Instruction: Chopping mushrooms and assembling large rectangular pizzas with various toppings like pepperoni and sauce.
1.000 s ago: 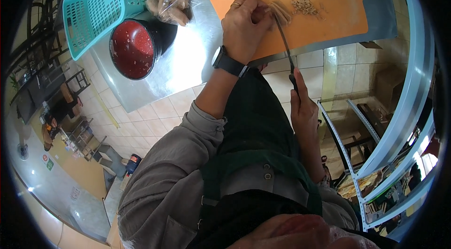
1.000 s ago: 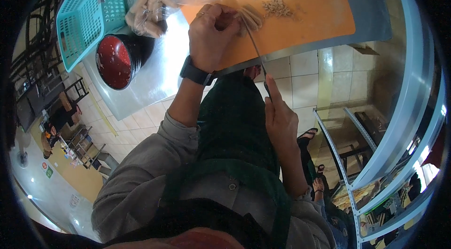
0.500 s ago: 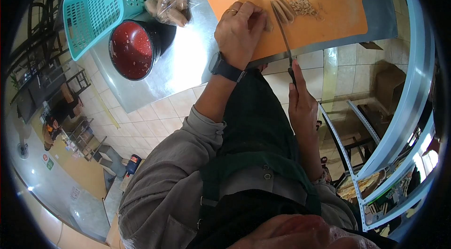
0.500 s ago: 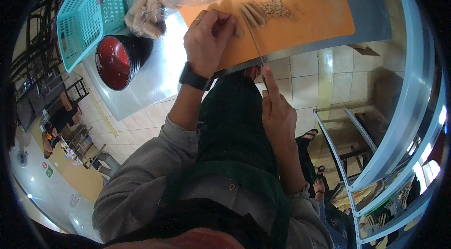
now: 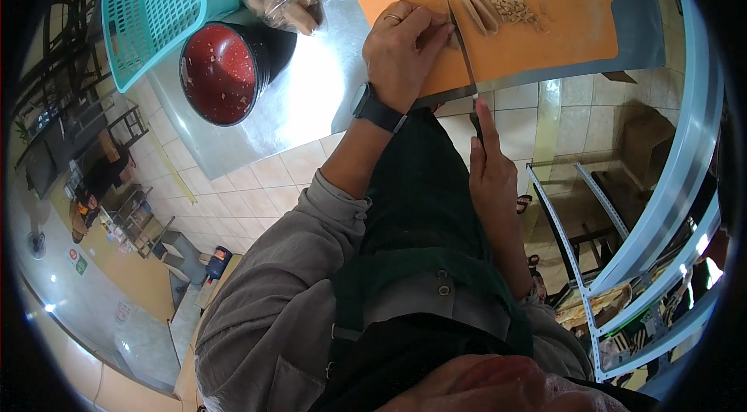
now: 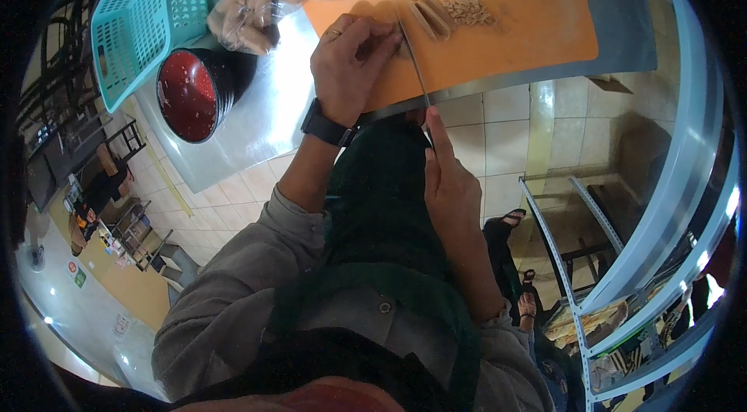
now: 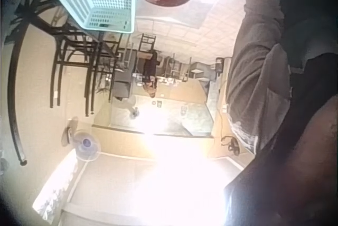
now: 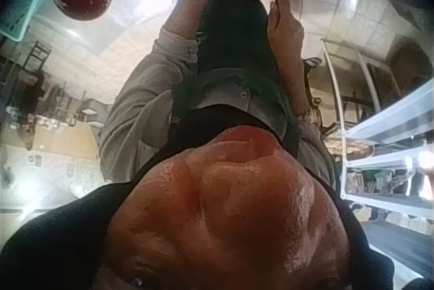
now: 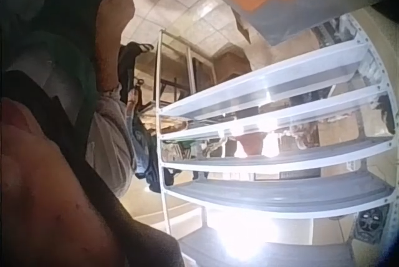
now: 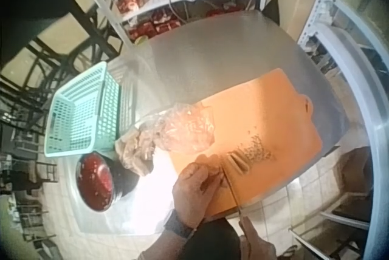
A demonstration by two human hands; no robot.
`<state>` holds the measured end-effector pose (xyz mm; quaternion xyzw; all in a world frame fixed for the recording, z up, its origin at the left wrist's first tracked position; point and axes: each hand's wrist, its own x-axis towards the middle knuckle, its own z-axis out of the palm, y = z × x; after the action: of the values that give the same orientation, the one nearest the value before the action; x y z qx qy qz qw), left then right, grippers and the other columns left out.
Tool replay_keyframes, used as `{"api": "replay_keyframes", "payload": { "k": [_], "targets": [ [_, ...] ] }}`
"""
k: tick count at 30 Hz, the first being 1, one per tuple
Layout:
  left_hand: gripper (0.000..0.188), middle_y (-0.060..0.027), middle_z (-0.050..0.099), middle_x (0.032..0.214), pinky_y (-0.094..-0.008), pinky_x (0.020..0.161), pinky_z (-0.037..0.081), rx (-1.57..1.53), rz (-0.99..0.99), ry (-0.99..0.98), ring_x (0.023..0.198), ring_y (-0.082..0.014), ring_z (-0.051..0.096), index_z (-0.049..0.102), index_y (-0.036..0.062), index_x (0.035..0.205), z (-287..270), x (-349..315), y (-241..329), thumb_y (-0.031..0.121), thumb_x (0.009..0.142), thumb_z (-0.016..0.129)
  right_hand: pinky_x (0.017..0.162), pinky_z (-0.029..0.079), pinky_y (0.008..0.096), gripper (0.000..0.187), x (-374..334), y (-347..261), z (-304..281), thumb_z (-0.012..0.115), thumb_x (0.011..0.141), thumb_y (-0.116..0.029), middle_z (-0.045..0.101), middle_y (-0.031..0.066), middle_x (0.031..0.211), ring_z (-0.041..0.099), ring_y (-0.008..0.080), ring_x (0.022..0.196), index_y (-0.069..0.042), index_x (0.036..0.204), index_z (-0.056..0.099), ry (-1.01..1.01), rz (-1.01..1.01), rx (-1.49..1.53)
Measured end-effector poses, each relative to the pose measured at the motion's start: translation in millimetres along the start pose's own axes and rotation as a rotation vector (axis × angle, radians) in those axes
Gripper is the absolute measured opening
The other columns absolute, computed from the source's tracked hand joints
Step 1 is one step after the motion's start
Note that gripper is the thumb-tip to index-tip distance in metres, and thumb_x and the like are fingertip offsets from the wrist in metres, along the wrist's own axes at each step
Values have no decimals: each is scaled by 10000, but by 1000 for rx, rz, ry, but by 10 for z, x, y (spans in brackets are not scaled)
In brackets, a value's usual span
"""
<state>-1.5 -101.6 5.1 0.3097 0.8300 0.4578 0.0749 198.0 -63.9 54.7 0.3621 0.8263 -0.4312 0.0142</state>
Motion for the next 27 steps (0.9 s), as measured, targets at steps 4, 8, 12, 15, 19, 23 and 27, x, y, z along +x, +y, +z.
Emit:
{"api": "replay_keyframes", "payload": {
  "k": [4, 8, 12, 15, 19, 23, 27],
  "targets": [
    [96, -19, 616, 752, -320, 608, 492, 4, 20, 20, 683, -193, 613, 701, 96, 798, 22, -4, -24, 129, 747, 776, 595, 502, 474, 534, 125, -2, 53, 474, 1010, -178, 699, 153, 1019, 656, 411, 728, -247, 1512, 305, -51, 57, 8],
    [107, -25, 636, 770, -309, 608, 505, -24, 15, 40, 688, -201, 631, 708, 87, 792, 20, -6, -45, 125, 734, 789, 580, 502, 463, 530, -37, -3, 55, 473, 1011, -180, 675, 151, 1129, 657, 403, 702, -242, 1512, 308, 5, 18, 9],
    [93, -68, 685, 858, -266, 634, 538, -38, 82, 47, 718, -162, 671, 737, 39, 841, 20, -17, -85, 79, 773, 786, 562, 499, 435, 528, -193, 72, 14, 488, 1003, -156, 674, 156, 1131, 654, 380, 669, -231, 1503, 335, -22, 55, 23],
    [82, -67, 689, 871, -267, 650, 543, -26, 97, 54, 723, -167, 672, 743, 40, 846, 32, -18, -111, 64, 775, 776, 548, 495, 414, 525, -165, 137, 21, 503, 995, -138, 682, 157, 1105, 647, 359, 639, -219, 1494, 360, 52, -22, 47],
    [95, -34, 683, 842, -310, 662, 531, -37, 70, 74, 744, -210, 667, 746, 76, 804, 40, -41, -118, 89, 720, 789, 537, 491, 393, 519, -158, 128, 13, 518, 989, -133, 692, 158, 1064, 638, 343, 608, -199, 1486, 381, 50, -52, -12],
    [99, -32, 686, 851, -311, 677, 533, -42, 73, 80, 759, -211, 670, 748, 77, 810, 35, -34, -112, 82, 718, 784, 534, 492, 401, 521, -120, 50, 22, 517, 990, -134, 696, 152, 1046, 635, 341, 604, -207, 1487, 376, 21, -22, -45],
    [92, -55, 691, 880, -275, 656, 554, -11, 104, 47, 733, -183, 678, 758, 57, 859, 4, -30, -107, 77, 771, 777, 527, 489, 423, 522, 66, 20, 114, 504, 998, -155, 701, 156, 963, 630, 354, 595, -236, 1493, 358, 15, 1, -140]
  ]
}}
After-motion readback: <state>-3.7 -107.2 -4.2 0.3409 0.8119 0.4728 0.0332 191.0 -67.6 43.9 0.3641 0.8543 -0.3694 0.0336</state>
